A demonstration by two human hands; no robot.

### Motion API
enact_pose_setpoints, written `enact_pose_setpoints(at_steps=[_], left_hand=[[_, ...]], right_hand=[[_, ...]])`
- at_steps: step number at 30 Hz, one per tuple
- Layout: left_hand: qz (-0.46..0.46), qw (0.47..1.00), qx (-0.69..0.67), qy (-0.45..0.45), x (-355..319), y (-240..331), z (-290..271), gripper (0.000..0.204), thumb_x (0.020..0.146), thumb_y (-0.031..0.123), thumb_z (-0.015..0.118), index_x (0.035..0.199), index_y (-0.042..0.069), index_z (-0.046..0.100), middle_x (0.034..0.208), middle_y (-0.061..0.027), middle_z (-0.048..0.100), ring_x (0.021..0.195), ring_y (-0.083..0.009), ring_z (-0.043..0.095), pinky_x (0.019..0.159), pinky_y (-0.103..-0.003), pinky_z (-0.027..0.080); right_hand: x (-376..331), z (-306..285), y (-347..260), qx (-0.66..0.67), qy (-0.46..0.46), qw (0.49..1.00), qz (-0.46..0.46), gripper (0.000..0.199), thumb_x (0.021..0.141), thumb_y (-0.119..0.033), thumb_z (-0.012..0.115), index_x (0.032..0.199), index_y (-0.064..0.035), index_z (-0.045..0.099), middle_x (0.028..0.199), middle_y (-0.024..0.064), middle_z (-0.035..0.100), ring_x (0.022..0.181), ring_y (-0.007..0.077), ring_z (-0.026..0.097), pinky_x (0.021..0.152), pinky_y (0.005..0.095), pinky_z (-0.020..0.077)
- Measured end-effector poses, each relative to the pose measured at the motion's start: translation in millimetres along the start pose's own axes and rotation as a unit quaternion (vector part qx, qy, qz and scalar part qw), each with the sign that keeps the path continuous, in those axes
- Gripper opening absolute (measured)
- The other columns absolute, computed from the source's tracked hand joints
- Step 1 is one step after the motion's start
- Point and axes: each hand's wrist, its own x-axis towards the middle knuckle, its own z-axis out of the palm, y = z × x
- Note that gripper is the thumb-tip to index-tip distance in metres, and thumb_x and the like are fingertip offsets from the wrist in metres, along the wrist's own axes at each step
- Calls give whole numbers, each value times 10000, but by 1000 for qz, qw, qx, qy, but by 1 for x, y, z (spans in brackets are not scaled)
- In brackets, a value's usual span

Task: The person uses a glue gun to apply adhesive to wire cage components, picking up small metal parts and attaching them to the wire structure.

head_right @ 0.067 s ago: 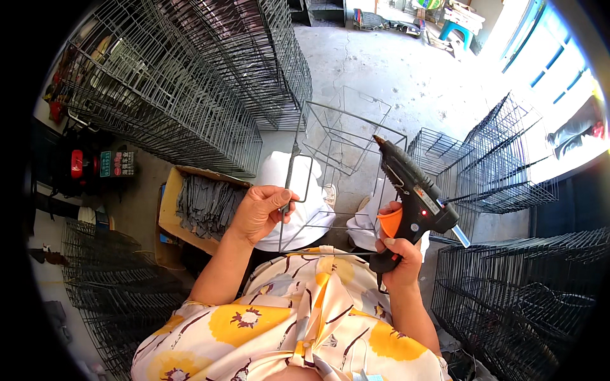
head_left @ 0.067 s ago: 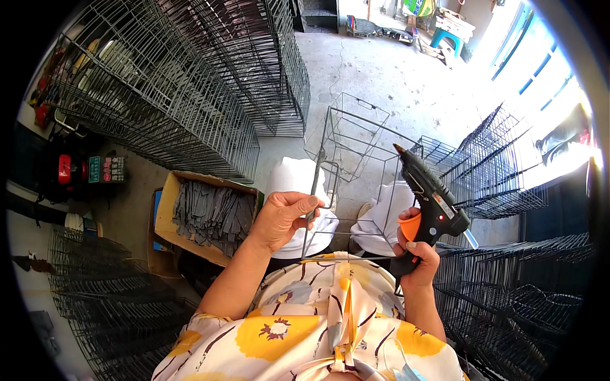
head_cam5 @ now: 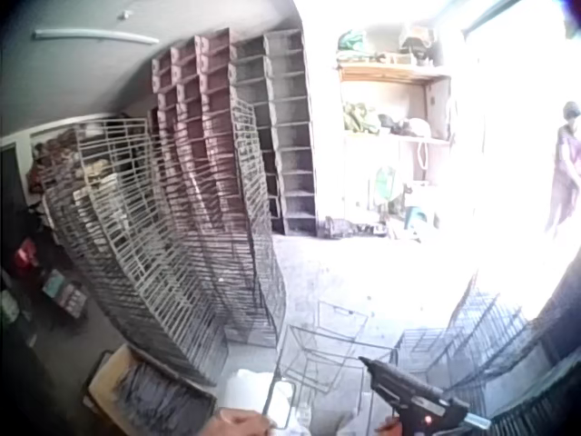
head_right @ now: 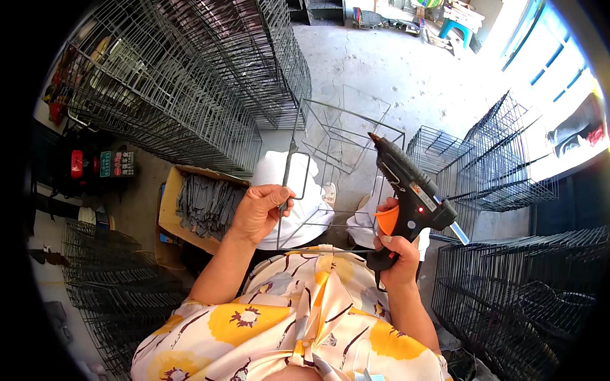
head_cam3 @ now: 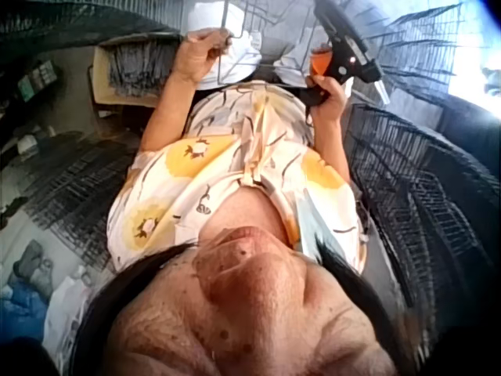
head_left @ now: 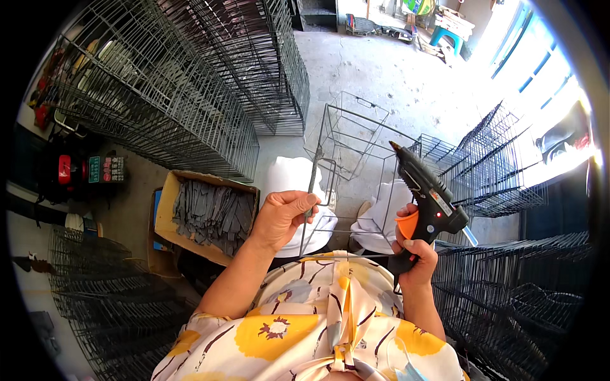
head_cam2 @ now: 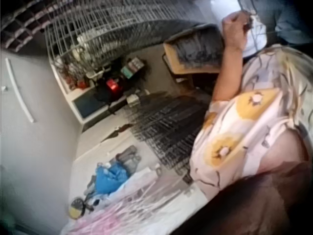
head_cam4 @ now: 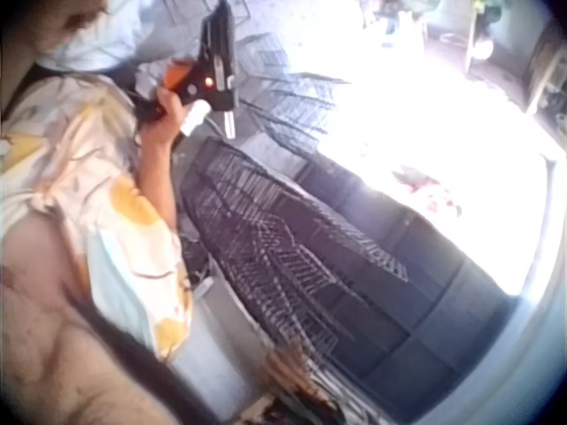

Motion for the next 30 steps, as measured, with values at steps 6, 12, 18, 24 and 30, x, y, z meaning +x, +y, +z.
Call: enact_pose_setpoints(at_steps=[6,12,18,24,30], left_hand=[[20,997,-58,56,37,8,-28,200,915,152,691,1005,-26,684,783,-28,666,675,-88,609,603,-200,507],[-34,985,-102,134,123,8,-67,348,894,293,727,1001,-30,652,727,-24,623,614,-91,572,521,-169,440],[-195,965,-177,-23,199,46,-14,447,936,263,649,1043,-160,554,1014,-213,585,1051,-289,615,807,-318,588],[-31,952,-250,-173,187,94,47,152,886,-97,558,1033,-89,519,1082,-224,621,1132,-396,598,1034,-442,508],[94,913,41,-394,97,36,63,288,854,-170,535,843,107,459,864,-108,718,1276,-301,538,1105,-443,399]], right_hand=[[0,1,-2,35,-3,999,18,707,596,-101,569,1295,-31,484,1146,60,511,667,78,436,524,210,336],[0,-5,-6,90,-83,992,44,693,574,-78,557,1259,-14,478,1121,100,484,592,100,374,490,224,314],[4,-22,-6,124,-159,979,42,712,548,-98,583,1241,26,480,1168,190,508,630,156,465,490,243,350],[19,-37,-20,88,-185,972,-117,712,533,-180,612,1245,-153,596,1584,229,218,1429,345,311,1131,457,308],[27,-59,-57,151,-198,953,-172,634,575,-98,568,1207,-36,566,1578,302,140,1502,377,89,1217,453,154]])
